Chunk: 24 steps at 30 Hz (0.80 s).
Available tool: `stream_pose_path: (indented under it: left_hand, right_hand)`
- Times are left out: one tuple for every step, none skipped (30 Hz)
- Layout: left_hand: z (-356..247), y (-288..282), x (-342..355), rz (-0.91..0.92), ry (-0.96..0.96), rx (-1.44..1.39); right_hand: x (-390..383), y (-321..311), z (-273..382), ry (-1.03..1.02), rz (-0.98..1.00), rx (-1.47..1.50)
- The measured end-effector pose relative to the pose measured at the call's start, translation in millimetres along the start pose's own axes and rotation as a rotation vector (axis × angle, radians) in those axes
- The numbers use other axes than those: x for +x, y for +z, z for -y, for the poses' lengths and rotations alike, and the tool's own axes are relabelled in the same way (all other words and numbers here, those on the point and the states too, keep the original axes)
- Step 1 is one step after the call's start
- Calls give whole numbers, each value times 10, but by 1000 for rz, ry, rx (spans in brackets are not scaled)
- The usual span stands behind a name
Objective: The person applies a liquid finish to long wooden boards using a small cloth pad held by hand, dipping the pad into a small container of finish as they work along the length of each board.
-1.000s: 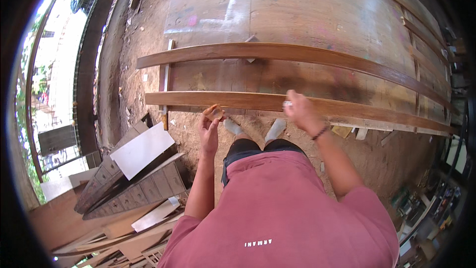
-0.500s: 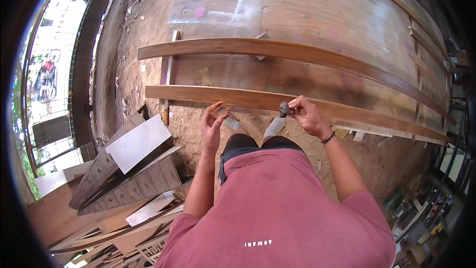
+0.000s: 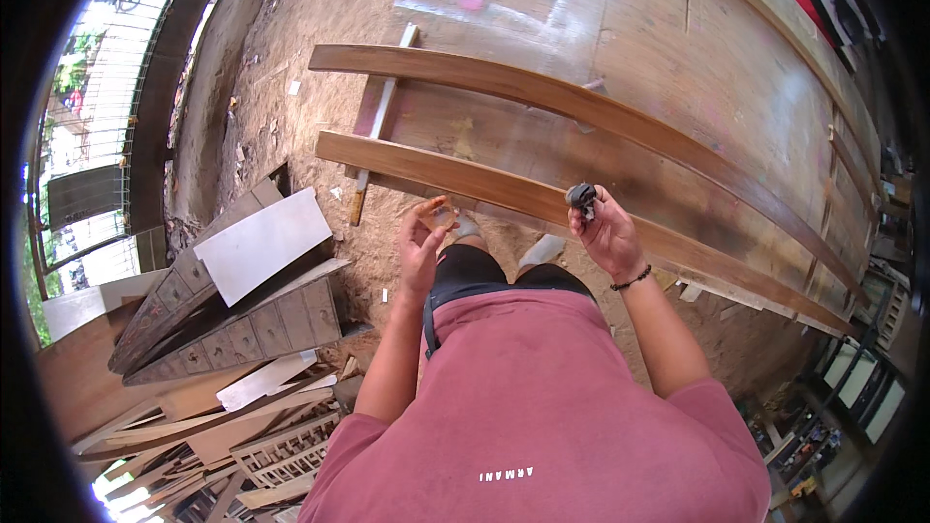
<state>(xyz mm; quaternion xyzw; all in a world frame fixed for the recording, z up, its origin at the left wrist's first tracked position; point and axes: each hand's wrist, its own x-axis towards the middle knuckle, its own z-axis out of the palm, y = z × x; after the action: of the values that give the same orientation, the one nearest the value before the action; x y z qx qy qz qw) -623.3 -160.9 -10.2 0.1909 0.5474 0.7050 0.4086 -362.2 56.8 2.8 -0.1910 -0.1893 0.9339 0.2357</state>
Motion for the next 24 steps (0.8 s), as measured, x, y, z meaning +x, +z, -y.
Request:
stream_pose_path:
  left_hand:
    - [-26,-79,39,25,-14,2]
    - [-50,-160,80,48,-28,5]
    - [-122,-193,133,24,-65,16]
    - [-166,-254,192,9,-62,8]
    - [-206,-325,255,27,-76,9]
    - [-276,-388,309,45,-90,12]
    - [-346,-438,345,29,-106,-40]
    - [-428,-512,391,13,-103,-44]
    - [-499,-590,430,34,-111,-52]
    - [-555,-681,470,56,-119,-60]
    - [-597,-782,514,57,-125,-68]
    - [-628,-888,555,43,-121,-73]
    - [-658,-992,589,39,-97,-81]
    - [-689,-1092,620,36,-72,-88]
    - [-722,-1187,649,23,-68,-93]
    - [-758,-1283,675,-2,-41,-84]
    - [-792,-1377,693,-26,-14,-76]
    - [-811,-1469,716,-35,-10,-83]
    - [-824,-1571,731,-58,-20,-83]
    - [-826,-1659,751,-81,-30,-84]
    - [-805,-1748,769,-99,-29,-110]
    - [-762,-1838,783,-107,-26,-115]
    - [-715,-1921,796,-165,-26,-120]
    - [-696,-1990,818,-222,-27,-124]
  right_hand:
    - [87,70,-59,39,-50,64]
    - [180,145,-120,79,-101,127]
    - [263,219,-186,93,-100,118]
    - [351,294,-253,93,-107,133]
    - [443,370,-320,92,-114,147]
    - [538,457,-391,109,-111,141]
    - [632,546,-453,109,-135,96]
    - [733,634,-515,107,-158,50]
    - [831,711,-574,124,-154,44]
    - [931,787,-633,123,-147,15]
    - [1028,859,-695,122,-140,-13]
    - [1128,930,-760,136,-135,-19]
    - [1224,998,-824,132,-137,-162]
    - [1317,1061,-886,127,-136,-306]
    - [1411,1093,-953,139,-131,-313]
    - [1512,1107,-1026,82,-108,-626]
    - [1607,1127,-1084,20,-80,-939]
    - [1702,1206,-1122,26,-74,-948]
    - [1795,1285,-1181,-53,-51,-1187]
    - [1887,1364,-1240,-136,-26,-1424]
    - [1984,1505,-1296,-249,21,-1540]
    - [2059,1545,-1368,-244,30,-1546]
    - [2123,1566,-1434,-327,90,-1634]
    - [2180,1615,-1491,-412,152,-1720]
